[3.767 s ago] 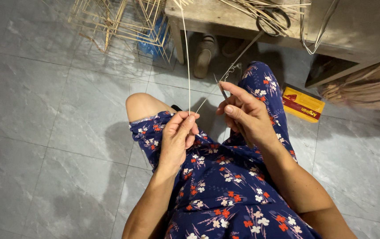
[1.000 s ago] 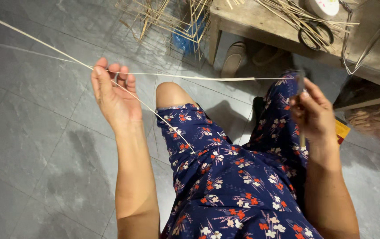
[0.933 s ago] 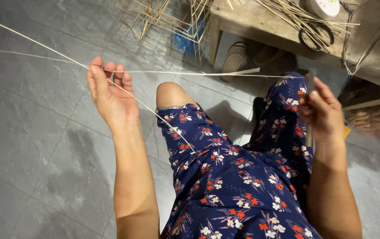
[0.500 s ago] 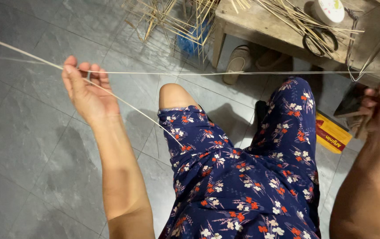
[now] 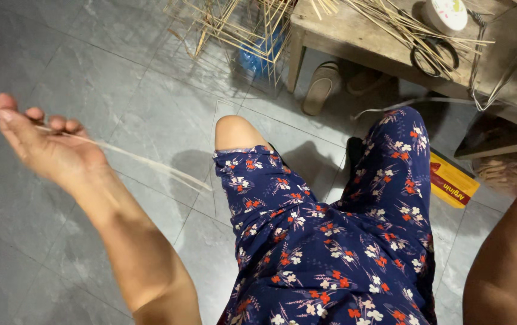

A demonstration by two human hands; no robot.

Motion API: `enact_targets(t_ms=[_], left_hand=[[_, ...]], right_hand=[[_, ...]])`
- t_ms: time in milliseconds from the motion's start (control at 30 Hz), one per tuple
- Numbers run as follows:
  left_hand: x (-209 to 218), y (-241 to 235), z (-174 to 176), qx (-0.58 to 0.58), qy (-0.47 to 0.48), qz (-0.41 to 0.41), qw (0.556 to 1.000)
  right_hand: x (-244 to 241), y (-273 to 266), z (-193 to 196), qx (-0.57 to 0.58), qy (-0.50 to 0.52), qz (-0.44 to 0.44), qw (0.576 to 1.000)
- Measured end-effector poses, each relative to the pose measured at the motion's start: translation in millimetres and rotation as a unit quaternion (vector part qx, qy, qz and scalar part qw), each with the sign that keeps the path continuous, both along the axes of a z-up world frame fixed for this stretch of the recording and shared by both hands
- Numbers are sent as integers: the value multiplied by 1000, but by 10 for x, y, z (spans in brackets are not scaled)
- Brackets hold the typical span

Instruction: The person sits on the floor and repeatedly shaves thin bamboo strips using a small knife. They pick up each strip, run the blade along its length to thin it, and place the finished pieces aside on a nearby table.

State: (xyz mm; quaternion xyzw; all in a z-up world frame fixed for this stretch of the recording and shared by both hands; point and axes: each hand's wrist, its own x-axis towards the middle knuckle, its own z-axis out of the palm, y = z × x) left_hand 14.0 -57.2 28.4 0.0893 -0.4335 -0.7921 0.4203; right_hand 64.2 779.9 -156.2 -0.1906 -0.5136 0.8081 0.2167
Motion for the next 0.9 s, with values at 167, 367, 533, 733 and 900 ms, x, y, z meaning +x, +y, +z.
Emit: enact_targets(t_ms=[167, 367, 533, 733, 900], left_hand=[[-2, 513, -94, -96, -53, -149, 983], [78, 1609, -358, -68, -173, -355, 916], [262, 2008, -453, -82, -197, -405, 889], [452, 2165, -391, -183, -194, -374, 888], [592, 2283, -291, -337, -193, -276, 879]], right_hand=[[-127, -1134, 642, 23, -5, 31, 999], [153, -2989, 1171, 75, -49, 296, 951], [322, -3654, 1337, 243, -87, 584, 769], [342, -3670, 1409, 240, -103, 522, 812], [358, -3668, 1737, 376, 82, 431, 816]])
